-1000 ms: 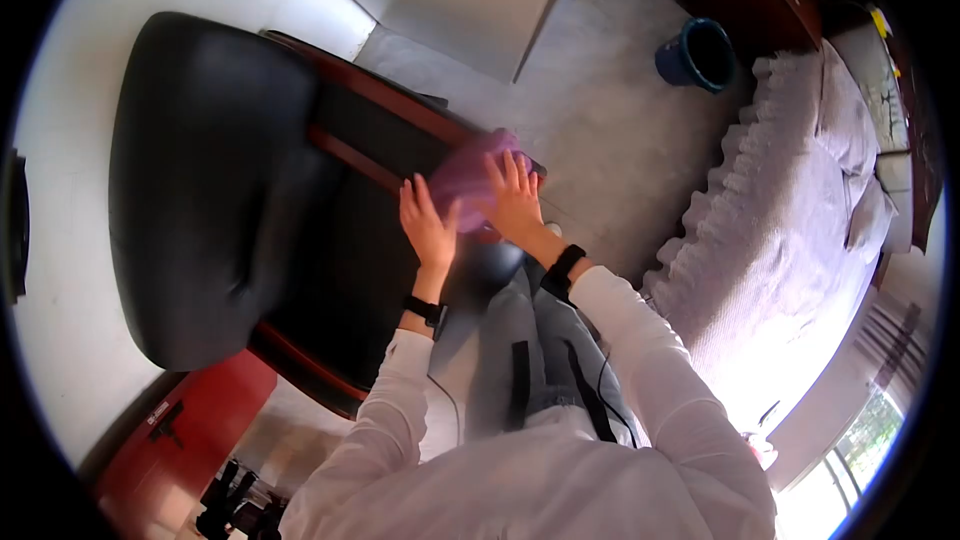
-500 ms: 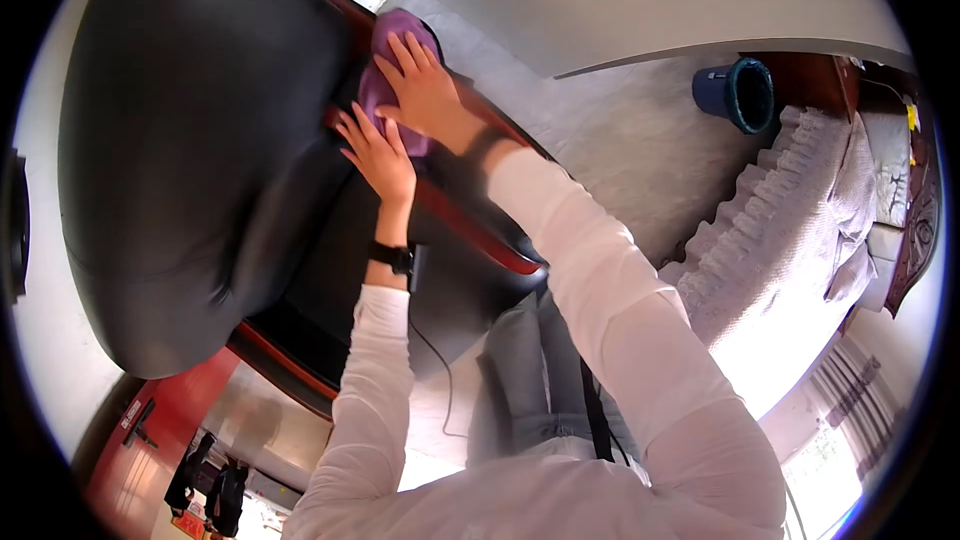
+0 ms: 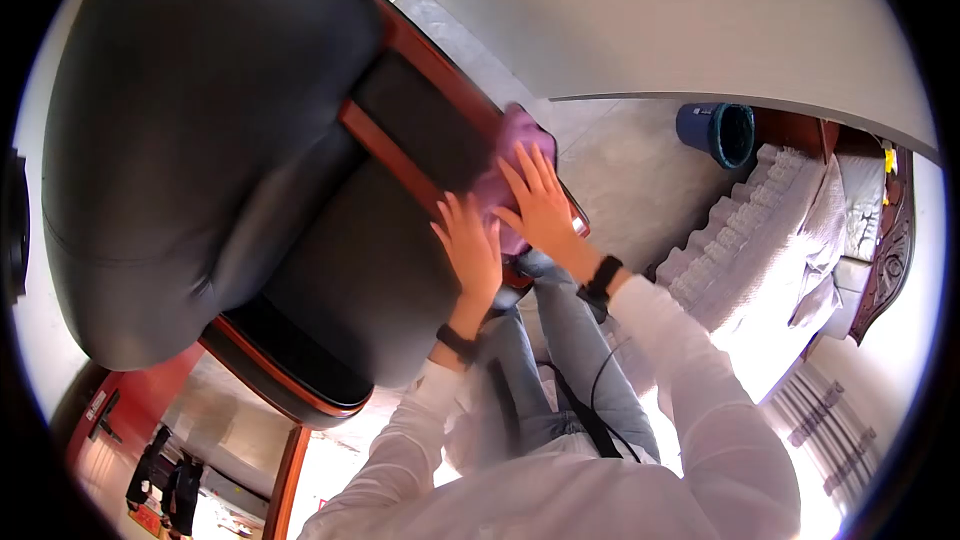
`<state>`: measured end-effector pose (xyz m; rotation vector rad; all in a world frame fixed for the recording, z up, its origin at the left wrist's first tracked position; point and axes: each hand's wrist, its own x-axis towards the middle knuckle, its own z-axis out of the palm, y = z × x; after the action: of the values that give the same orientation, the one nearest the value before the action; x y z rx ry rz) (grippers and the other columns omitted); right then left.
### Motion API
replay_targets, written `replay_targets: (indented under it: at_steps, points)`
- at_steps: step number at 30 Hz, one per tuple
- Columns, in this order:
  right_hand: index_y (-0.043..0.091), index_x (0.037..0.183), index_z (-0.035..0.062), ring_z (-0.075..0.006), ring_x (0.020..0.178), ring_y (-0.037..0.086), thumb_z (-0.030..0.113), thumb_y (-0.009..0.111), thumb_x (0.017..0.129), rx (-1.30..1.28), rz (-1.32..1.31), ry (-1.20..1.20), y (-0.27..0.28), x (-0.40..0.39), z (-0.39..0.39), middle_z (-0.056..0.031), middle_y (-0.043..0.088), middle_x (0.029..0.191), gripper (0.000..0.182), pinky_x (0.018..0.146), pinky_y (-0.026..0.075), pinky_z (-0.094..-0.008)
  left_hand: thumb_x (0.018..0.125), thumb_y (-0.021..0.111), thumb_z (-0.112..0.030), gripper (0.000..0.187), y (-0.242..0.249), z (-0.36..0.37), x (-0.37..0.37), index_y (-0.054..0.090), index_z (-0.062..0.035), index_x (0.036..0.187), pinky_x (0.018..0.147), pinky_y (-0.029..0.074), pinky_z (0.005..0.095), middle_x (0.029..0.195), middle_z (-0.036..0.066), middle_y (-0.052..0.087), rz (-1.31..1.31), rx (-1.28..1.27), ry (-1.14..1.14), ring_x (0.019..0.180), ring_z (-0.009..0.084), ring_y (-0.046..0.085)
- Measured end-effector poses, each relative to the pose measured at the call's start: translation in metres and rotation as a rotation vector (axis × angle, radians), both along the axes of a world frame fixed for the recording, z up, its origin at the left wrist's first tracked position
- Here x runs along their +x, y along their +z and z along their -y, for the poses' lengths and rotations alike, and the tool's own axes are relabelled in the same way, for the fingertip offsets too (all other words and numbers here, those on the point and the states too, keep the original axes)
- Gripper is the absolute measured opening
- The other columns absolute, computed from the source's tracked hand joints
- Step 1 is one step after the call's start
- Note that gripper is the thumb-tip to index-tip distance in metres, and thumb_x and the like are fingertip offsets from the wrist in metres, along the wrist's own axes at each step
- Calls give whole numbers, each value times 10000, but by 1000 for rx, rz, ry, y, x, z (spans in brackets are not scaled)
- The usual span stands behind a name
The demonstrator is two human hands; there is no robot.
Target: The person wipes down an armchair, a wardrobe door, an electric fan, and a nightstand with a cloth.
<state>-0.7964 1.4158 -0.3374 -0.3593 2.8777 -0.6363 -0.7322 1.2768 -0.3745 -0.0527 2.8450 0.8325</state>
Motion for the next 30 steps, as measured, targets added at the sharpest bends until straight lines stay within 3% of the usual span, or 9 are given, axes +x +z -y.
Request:
replay_targets:
  at_steps: [4, 6, 10, 15, 19, 22, 27, 30]
  points:
    - [429, 1409, 74, -427, 1392, 276, 460, 649, 809, -159, -144, 179, -28, -89, 20, -198, 293, 1516, 746, 1121, 283, -516, 974, 478, -313, 583, -7, 17, -72, 334, -1, 1445, 1142, 151, 562, 1529, 236, 255, -124, -63, 136, 1424, 417, 211]
    - [403, 1434, 87, -404, 1412, 249, 390, 641, 841, -214, -156, 221, -36, -143, 41, -192, 277, 1527, 707, 1134, 279, -465, 984, 465, -307, 563, -12, 30, -122, 338, 14, 1429, 1138, 200, 528, 1512, 243, 282, -178, -161, 175, 1405, 417, 248]
    - [423, 1420, 81, -371, 1407, 278, 329, 655, 827, -337, -47, 252, -49, -228, 66, -166, 287, 1532, 683, 1119, 316, -435, 981, 476, -285, 544, -25, 41, -193, 349, 37, 1400, 1126, 254, 485, 1476, 256, 326, -327, -252, 265, 1363, 421, 306]
    - [463, 1383, 62, -384, 1392, 300, 226, 646, 829, -445, -132, 155, -57, -195, 60, -166, 312, 1519, 606, 1107, 336, -437, 961, 497, -221, 529, -16, 23, -182, 349, 44, 1394, 1131, 248, 476, 1471, 262, 329, -302, -255, 273, 1355, 431, 309]
    - [450, 1394, 64, -392, 1408, 270, 175, 627, 837, -401, -90, 158, -41, -120, 14, -184, 310, 1513, 596, 1122, 315, -440, 962, 506, -221, 572, -6, -10, -114, 311, 70, 1415, 1152, 187, 502, 1511, 273, 261, -193, -165, 200, 1410, 443, 217]
    - [426, 1410, 66, -394, 1415, 254, 169, 623, 842, -364, 12, 167, -29, -109, 2, -198, 283, 1521, 609, 1122, 313, -442, 950, 508, -203, 598, 2, -25, -97, 285, 71, 1432, 1157, 157, 523, 1518, 293, 223, -132, -178, 185, 1420, 448, 191]
    - [434, 1410, 91, -396, 1394, 302, 128, 610, 818, -459, -136, 149, -50, -169, 37, -185, 292, 1523, 618, 1090, 368, -426, 922, 520, -150, 625, -3, -6, -142, 262, 62, 1450, 1160, 136, 534, 1508, 324, 201, -328, -265, 50, 1422, 455, 179]
    - [447, 1401, 90, -377, 1399, 301, 108, 584, 823, -537, -106, 144, -71, -218, 63, -171, 292, 1529, 595, 1094, 366, -413, 921, 528, -158, 630, -1, 12, -196, 263, 61, 1449, 1156, 142, 534, 1506, 313, 223, -356, -66, 36, 1411, 453, 211]
